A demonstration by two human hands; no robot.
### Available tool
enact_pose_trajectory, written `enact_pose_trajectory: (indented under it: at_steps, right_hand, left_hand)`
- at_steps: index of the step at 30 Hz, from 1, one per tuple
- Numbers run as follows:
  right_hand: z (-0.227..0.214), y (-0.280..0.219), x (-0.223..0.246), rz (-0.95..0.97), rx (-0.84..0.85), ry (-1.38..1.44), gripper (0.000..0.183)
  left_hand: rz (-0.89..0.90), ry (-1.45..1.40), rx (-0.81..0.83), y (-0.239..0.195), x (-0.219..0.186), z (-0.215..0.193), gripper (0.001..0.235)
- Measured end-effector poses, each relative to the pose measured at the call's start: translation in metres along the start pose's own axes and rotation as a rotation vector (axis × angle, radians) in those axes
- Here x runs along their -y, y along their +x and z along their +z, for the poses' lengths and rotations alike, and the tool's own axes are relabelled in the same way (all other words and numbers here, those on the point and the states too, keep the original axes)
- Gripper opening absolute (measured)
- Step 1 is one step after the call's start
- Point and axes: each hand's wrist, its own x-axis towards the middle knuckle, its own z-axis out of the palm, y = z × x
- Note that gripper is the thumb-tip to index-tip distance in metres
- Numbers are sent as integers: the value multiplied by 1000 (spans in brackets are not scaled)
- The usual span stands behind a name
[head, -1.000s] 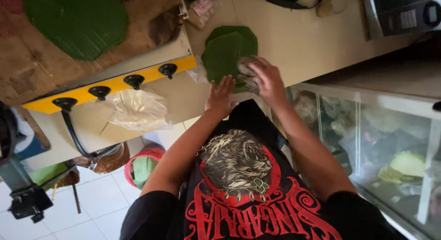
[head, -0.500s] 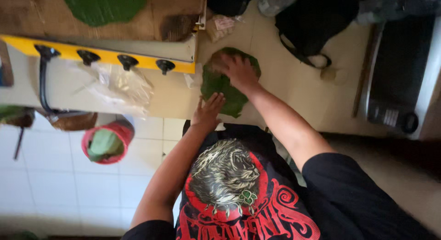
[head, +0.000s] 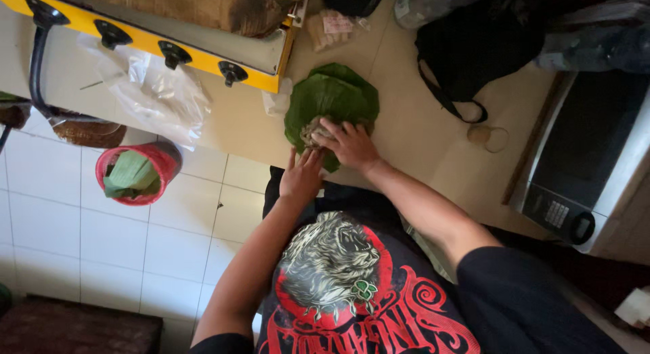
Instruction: The person cleans large green leaves by wiping them with a cloth. They pick up leaves from a pile, wipe the surface, and place them on a wooden board or into a red basket. The person also handles a plastic bag containing leaves.
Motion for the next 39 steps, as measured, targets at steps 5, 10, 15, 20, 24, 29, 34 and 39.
enact_pose_trajectory:
  at_steps: [5, 10, 15, 20, 24, 29, 34, 39]
  right_hand:
    - [19, 18, -44, 145, 178, -80, 62]
    - [-34, 47, -84, 525, 105, 15, 52]
    - [-69, 32, -76, 340, -307, -220, 50]
    - [-25, 27, 5, 13, -75, 24, 53]
    - [-6, 60, 2, -41, 108, -25, 51]
    - [-15, 92, -60, 235, 31, -115, 56]
    - [-54, 74, -108, 473, -249, -9, 55]
    - [-80, -13, -82, 646, -251, 96, 45]
  left_hand:
    - [-9, 31, -15, -1, 2, -7, 85]
    - [-23, 11, -50, -5, -1, -11, 85]
    - [-27, -11, -57, -6, -3, -11, 90]
    - [-27, -37, -10, -9, -1, -8, 85]
    - [-20, -3, -21, -6, 1, -9, 88]
    - [-20, -13, -55, -6, 0, -17, 92]
    - [26, -84, -188, 1, -1, -22, 72]
    - [178, 102, -446, 16, 12, -32, 75]
